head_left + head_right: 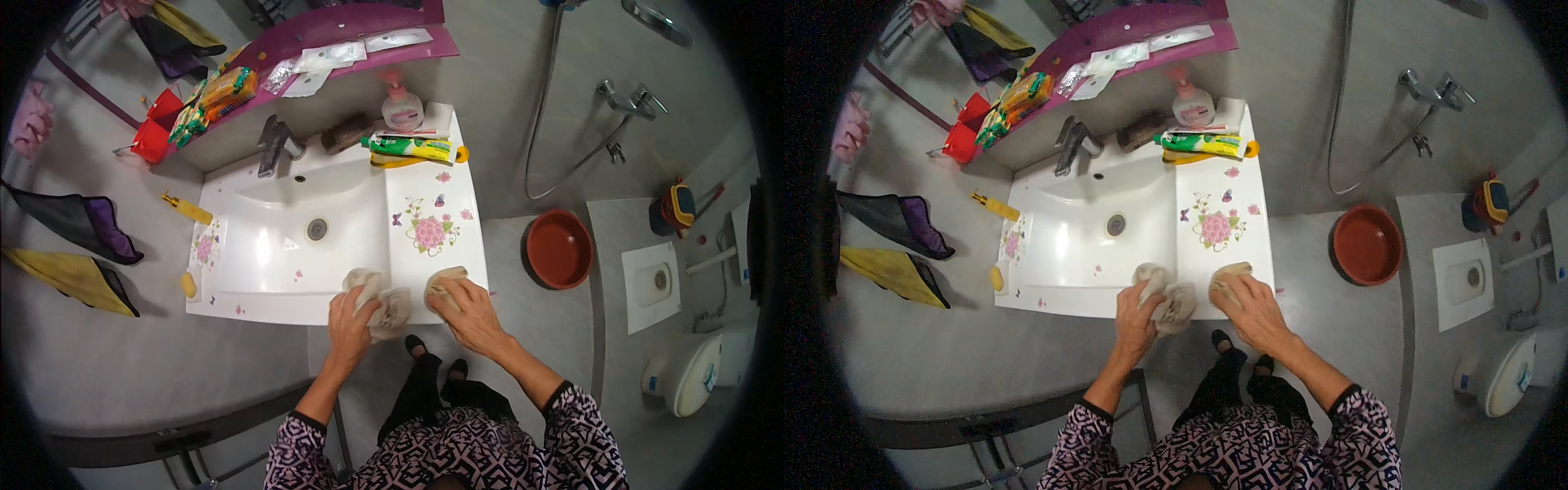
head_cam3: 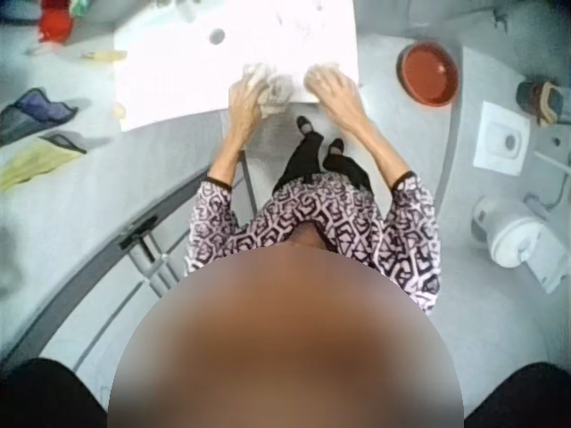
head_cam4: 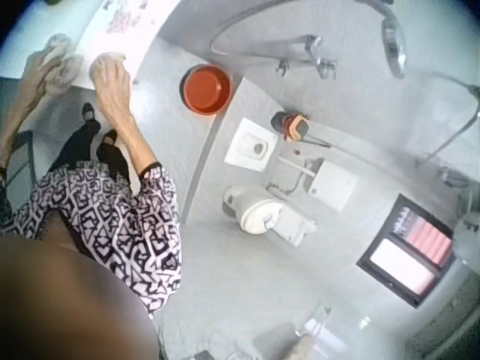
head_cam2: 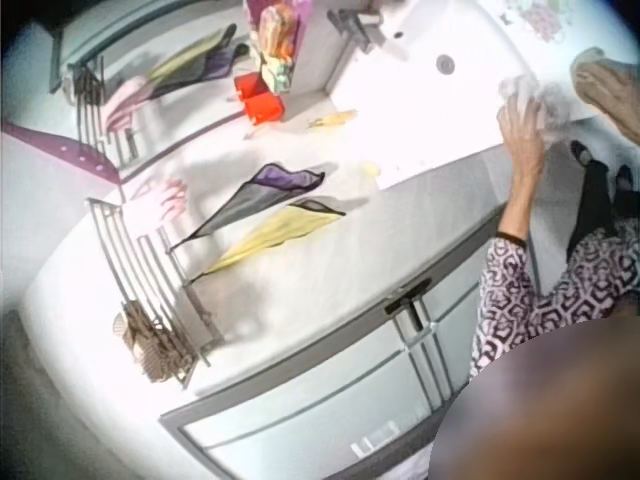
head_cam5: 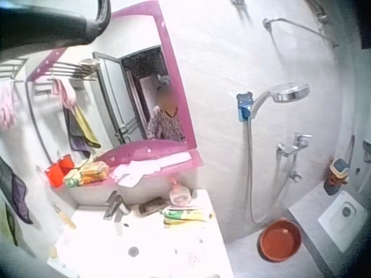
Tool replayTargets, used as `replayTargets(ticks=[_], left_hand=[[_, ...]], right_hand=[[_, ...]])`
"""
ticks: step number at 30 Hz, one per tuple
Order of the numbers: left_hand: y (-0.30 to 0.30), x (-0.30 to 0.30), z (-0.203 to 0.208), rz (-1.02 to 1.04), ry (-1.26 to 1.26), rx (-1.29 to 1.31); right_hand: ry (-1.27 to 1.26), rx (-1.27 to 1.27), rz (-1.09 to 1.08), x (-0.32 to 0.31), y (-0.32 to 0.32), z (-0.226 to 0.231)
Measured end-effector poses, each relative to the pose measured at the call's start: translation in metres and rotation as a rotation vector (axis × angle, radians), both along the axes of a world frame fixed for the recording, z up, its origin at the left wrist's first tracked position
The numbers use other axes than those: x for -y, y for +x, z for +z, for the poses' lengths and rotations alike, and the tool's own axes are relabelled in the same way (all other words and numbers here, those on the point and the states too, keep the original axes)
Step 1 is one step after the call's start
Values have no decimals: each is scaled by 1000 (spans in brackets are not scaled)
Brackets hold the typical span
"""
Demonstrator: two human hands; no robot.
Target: The person wipes the bathroom sink countertop and faucet with a cloth. They then pick up and wipe several items one by one, including a toothbrush, toothpaste tubes, a soap dispenser, a comb, and a packaged item, before placing them back on the counter.
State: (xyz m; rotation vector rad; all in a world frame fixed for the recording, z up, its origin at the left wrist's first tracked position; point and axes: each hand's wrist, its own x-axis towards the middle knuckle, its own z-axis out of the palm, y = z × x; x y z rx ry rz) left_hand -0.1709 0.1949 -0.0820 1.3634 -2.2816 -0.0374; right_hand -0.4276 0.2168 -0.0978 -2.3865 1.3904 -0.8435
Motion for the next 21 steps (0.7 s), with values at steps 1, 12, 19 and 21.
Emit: replayTargets(ticks=[1,12,19,21], left_hand=[[8,-4,-2,55,-12,-6],[103,-9,-10,639,-30,7],[176,22,-20,966,-110,57],[183,29,-21,1081,-71,35]], right_hand=[[-18,0,37,14,3,-4],[11,-99,-86,191,50,-6],[256,-112,28,175,54,-8],[280,-63,143,127,43,3]])
